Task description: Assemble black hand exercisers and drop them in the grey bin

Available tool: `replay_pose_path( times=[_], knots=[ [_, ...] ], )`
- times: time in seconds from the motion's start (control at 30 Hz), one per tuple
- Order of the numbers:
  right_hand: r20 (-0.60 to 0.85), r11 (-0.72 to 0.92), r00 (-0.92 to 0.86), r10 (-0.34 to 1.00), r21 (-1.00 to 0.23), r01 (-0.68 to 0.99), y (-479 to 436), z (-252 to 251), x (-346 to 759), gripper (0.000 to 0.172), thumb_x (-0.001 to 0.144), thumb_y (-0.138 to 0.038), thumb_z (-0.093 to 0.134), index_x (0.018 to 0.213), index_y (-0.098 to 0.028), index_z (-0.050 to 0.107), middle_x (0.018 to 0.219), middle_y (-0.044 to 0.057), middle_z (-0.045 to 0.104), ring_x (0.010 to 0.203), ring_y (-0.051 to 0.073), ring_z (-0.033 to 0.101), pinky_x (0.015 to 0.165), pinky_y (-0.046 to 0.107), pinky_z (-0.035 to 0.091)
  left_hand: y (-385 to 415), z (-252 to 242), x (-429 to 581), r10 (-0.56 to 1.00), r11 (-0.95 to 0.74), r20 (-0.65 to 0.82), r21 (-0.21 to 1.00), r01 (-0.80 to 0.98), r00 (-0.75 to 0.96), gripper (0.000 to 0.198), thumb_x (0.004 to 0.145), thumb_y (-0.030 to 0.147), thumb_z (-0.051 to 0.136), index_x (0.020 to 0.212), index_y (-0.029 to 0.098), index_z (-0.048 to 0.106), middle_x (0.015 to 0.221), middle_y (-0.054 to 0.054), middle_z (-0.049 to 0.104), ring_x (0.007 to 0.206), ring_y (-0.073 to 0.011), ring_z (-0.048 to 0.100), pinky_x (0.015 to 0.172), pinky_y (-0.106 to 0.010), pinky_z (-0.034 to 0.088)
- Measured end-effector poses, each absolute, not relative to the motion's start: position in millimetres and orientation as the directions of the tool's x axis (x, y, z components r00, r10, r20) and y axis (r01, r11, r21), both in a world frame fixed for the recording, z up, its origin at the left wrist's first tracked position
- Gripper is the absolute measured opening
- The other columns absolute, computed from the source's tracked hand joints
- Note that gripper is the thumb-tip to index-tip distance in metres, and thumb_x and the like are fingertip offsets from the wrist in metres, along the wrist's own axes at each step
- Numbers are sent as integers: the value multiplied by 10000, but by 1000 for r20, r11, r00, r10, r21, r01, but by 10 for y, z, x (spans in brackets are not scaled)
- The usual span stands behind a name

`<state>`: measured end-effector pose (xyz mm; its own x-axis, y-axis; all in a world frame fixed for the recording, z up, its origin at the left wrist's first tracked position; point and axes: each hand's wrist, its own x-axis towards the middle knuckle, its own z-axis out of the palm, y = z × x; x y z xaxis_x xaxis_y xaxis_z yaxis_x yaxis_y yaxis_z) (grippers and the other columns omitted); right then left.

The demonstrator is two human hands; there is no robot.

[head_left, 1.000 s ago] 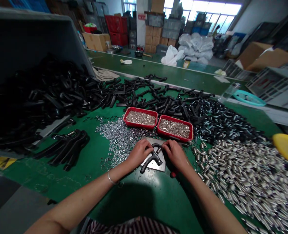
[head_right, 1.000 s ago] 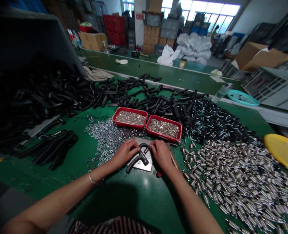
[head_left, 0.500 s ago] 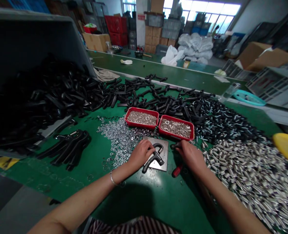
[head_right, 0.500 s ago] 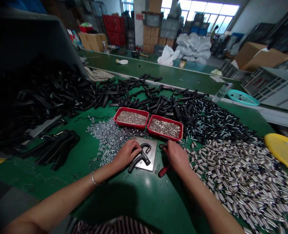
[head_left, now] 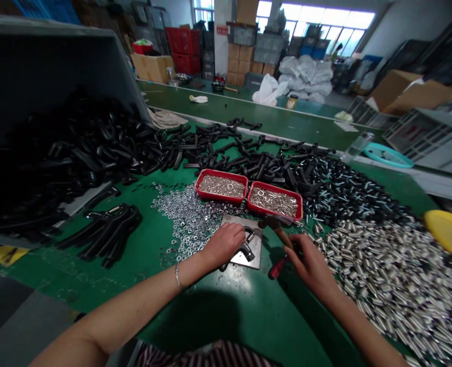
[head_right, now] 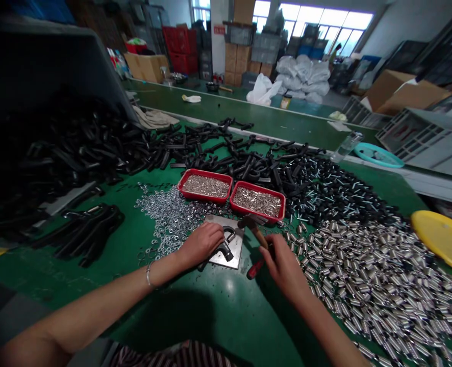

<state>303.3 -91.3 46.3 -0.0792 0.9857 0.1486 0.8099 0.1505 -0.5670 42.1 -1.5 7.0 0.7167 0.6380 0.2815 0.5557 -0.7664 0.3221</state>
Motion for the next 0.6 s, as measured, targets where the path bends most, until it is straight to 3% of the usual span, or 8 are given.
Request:
replay_pose_path(
  times=[0.1, 0.2, 0.27, 0.3, 0.37, 0.43, 0.5, 0.6],
  knots=[
    [111, 190, -154, 982, -561, 806, -949, 500, 2906, 176, 987, -364, 433, 1055, -223, 515, 977, 80, 606, 830, 225, 615, 737, 350, 497, 30, 87, 414, 671, -734, 289, 395, 553, 683, 231, 1007, 271, 433, 931, 167, 625, 948, -85, 622, 944, -232, 557, 882, -376, 441],
    [52, 175, -175, 983, -543, 821, -946, 533, 2913, 150, 984, -349, 432, 978, -222, 511, 913, 61, 596, 776, 220, 600, 698, 347, 482, 8, 100, 374, 653, -746, 269, 389, 540, 708, 244, 1008, 266, 426, 925, 171, 635, 960, -87, 628, 967, -234, 561, 908, -389, 444],
    [68, 159, -147, 987, -562, 812, -968, 609, 2923, 156, 983, -359, 451, 1009, -221, 520, 920, 61, 609, 792, 223, 603, 712, 349, 482, -71, 97, 339, 660, -740, 253, 387, 551, 708, 207, 978, 331, 504, 1026, 184, 641, 1072, -102, 625, 1042, -263, 553, 954, -434, 434],
    [90, 152, -123, 988, -580, 800, -990, 658, 2910, 166, 982, -369, 464, 1037, -224, 526, 930, 63, 619, 798, 224, 607, 715, 346, 484, -123, 88, 325, 686, -715, 252, 405, 570, 682, 279, 936, 392, 578, 1127, 193, 620, 1152, -115, 609, 1099, -287, 539, 982, -464, 424],
    [149, 154, -77, 986, -620, 769, -1035, 743, 2840, 195, 980, -380, 486, 1104, -237, 530, 965, 70, 637, 818, 224, 618, 731, 341, 491, -230, 55, 307, 764, -634, 247, 459, 623, 596, 633, 833, 467, 700, 1357, 189, 480, 1291, -153, 548, 1205, -336, 494, 1036, -520, 395],
    [185, 199, -104, 977, -629, 751, -1053, 773, 2730, 208, 983, -363, 476, 1144, -242, 528, 1023, 88, 642, 860, 229, 627, 764, 343, 495, -310, 6, 309, 827, -554, 232, 494, 670, 512, 865, 804, 434, 734, 1488, 144, 292, 1330, -196, 517, 1248, -360, 471, 1069, -550, 367],
    [138, 246, -204, 969, -608, 755, -1025, 739, 2623, 175, 988, -331, 436, 1090, -233, 540, 1030, 97, 639, 846, 229, 629, 751, 345, 492, -349, -45, 323, 852, -517, 221, 502, 693, 476, 926, 819, 366, 720, 1526, 105, 182, 1324, -222, 518, 1254, -366, 475, 1086, -554, 352],
    [-16, 229, -303, 953, -615, 755, -954, 651, 2559, 141, 980, -325, 435, 964, -229, 537, 926, 69, 643, 759, 215, 618, 685, 332, 475, -350, -89, 347, 852, -519, 236, 489, 700, 467, 949, 819, 351, 712, 1538, 114, 139, 1335, -227, 519, 1258, -377, 483, 1086, -566, 350]
  ],
)
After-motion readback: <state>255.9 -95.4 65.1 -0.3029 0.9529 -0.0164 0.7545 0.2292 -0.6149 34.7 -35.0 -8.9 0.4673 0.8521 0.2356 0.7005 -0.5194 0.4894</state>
